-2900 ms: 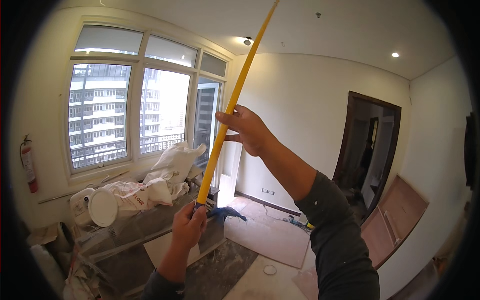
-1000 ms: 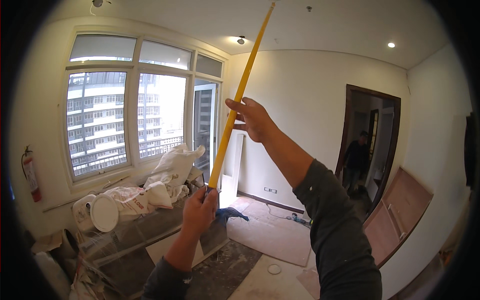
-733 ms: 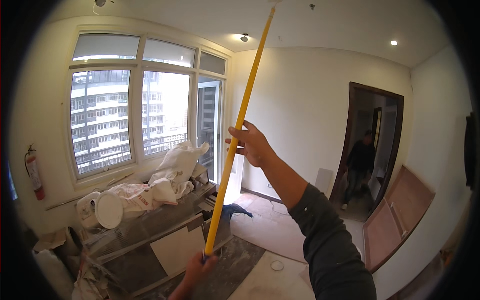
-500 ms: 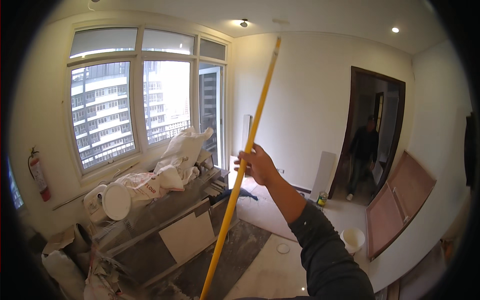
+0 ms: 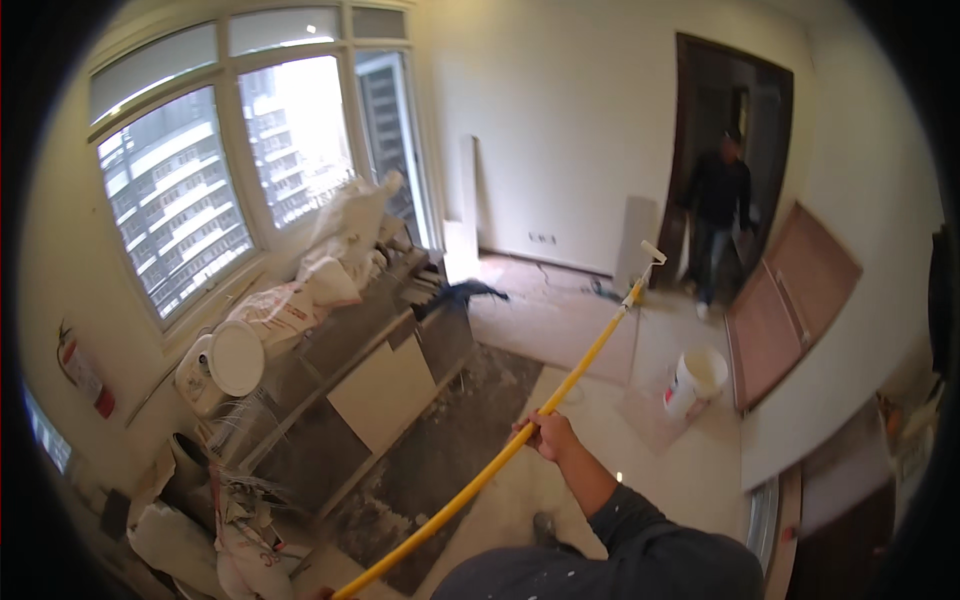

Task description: Painting a ceiling using a paint roller on an extension pole.

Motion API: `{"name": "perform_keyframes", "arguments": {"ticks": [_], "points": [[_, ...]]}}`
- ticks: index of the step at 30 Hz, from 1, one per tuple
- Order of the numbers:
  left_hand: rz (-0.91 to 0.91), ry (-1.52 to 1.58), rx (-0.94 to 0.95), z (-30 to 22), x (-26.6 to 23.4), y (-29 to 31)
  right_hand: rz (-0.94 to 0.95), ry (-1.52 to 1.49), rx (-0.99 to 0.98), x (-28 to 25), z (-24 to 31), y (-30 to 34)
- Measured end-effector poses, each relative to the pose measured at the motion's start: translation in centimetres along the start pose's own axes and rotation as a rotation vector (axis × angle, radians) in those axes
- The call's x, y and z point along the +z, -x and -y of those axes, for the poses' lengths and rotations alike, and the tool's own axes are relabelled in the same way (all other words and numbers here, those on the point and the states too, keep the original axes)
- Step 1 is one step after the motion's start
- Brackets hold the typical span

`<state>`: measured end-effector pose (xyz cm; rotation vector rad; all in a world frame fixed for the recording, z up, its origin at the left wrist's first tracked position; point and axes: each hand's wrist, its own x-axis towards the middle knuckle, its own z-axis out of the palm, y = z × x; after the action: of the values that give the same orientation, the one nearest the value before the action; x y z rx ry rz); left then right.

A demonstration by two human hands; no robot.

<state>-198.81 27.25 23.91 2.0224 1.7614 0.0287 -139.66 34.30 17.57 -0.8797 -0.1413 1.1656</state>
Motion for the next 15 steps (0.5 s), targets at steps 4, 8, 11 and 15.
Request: {"name": "perform_keyframes", "arguments": {"ticks": [4, 8, 11, 15], "points": [[-0.083, -0.247, 0.165, -6.5, -7.5, -0.2, -0.164, -0.120, 0.094, -6.1, -1.2, 0.6], [-0.171, -0.459, 0.330, -12.4, -9.7, -1.9, -0.297, -0.179, 0.136, -10.7, 0.3, 2.5], [-0.084, -0.513, 0.319, -20.3, -10.3, -3.1, -0.370, -0.211, 0.119, -15.4, 2.5, 2.4], [-0.029, -0.538, 0.398, -31.4, -9.3, -6.1, -0.449, -0.301, 0.053, -22.4, 7.1, -0.9]]}}
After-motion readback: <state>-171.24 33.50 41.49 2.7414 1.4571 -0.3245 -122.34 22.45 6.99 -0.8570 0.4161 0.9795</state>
